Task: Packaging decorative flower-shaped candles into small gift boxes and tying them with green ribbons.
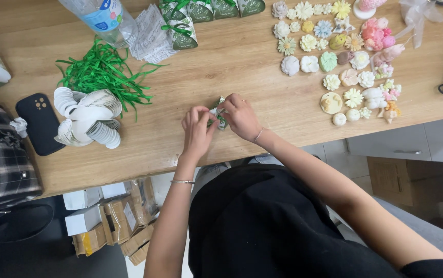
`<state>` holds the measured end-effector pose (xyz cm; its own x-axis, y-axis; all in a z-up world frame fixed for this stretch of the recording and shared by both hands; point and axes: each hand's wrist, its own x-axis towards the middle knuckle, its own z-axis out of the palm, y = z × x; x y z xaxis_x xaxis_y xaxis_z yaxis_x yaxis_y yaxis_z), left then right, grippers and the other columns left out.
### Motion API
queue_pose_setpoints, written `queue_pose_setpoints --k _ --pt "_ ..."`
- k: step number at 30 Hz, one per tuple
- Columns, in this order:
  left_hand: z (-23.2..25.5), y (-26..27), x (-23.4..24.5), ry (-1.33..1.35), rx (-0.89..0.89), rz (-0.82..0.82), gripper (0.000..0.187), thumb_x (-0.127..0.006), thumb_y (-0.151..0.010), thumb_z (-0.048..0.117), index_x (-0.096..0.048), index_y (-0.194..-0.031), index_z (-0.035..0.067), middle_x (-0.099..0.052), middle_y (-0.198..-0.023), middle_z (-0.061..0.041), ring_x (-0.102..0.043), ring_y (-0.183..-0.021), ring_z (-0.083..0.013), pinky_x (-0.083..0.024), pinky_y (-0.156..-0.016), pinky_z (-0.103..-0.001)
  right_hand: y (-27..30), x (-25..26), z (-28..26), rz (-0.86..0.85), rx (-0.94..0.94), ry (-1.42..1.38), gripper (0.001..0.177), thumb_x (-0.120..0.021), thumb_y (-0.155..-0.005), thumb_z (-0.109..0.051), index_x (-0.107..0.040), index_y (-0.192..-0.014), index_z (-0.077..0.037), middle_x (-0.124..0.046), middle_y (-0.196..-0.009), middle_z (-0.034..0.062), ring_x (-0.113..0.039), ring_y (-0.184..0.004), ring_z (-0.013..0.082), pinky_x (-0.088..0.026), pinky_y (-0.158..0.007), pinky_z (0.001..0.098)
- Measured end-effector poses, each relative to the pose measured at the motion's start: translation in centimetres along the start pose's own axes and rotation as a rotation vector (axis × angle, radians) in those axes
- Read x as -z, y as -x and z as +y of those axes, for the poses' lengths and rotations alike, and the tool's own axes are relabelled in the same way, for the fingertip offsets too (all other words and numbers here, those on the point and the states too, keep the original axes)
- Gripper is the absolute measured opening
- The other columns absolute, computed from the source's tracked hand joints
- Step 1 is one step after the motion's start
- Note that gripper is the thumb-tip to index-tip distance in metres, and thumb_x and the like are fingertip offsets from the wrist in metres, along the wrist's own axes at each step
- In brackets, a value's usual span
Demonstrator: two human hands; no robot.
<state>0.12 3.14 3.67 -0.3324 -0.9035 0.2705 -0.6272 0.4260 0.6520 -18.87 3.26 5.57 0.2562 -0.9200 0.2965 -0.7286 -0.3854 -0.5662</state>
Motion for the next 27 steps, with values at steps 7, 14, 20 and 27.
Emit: queue_pose_setpoints --k 7,14,20,27 --pt "-7.3 1.2 -6.3 0.509 0.445 -0.074 0.018 -0.079 -0.093 0.024 -0.077 -0.1 0.007 -0.06 -0.101 -0.006 -0.05 -0.099 -0.0197 -0.043 -0.091 -0.037 2.8 -1.4 1.9 0.038 -0.384 -0.318 0.009 -0.075 -0.088 -0.009 -0.074 -0.096 -0.005 -0.068 -0.092 0.0079 -0.071 -0.082 0.019 -0.058 -0.075 0.0318" --pt "-6.2 1.9 -5.7 1.125 0.724 -0.277 0.017 -0.071 -0.097 0.029 -0.073 -0.104 0.014 -0.066 -0.095 0.008 -0.051 -0.087 -0.0033 -0.036 -0.076 -0.023 2.4 -2.9 2.4 -0.113 -0.526 -0.667 0.016 -0.078 -0.089 -0.013 -0.079 -0.1 -0.002 -0.077 -0.083 0.004 -0.065 -0.073 0.0053 -0.055 -0.067 0.0251" --pt "-4.6 1.8 -5.0 1.14 0.769 -0.27 0.018 -0.072 -0.096 0.028 -0.073 -0.104 0.013 -0.067 -0.095 0.008 -0.053 -0.087 -0.0025 -0.038 -0.074 -0.021 2.7 -3.4 2.9 -0.079 -0.507 -0.646 0.014 -0.076 -0.091 -0.013 -0.078 -0.099 -0.001 -0.077 -0.083 0.0032 -0.065 -0.072 0.0061 -0.055 -0.067 0.0253" --pt "-5.1 2.8 -5.7 0.943 0.675 -0.013 0.018 -0.081 -0.089 0.015 -0.075 -0.096 -0.001 -0.074 -0.089 -0.003 -0.063 -0.081 -0.0075 -0.051 -0.075 -0.024 2.5 -3.6 3.7 -0.05 -0.566 -0.386 0.012 -0.071 -0.094 -0.015 -0.068 -0.095 -0.003 -0.07 -0.072 0.0079 -0.064 -0.063 0.0124 -0.052 -0.061 0.0297"
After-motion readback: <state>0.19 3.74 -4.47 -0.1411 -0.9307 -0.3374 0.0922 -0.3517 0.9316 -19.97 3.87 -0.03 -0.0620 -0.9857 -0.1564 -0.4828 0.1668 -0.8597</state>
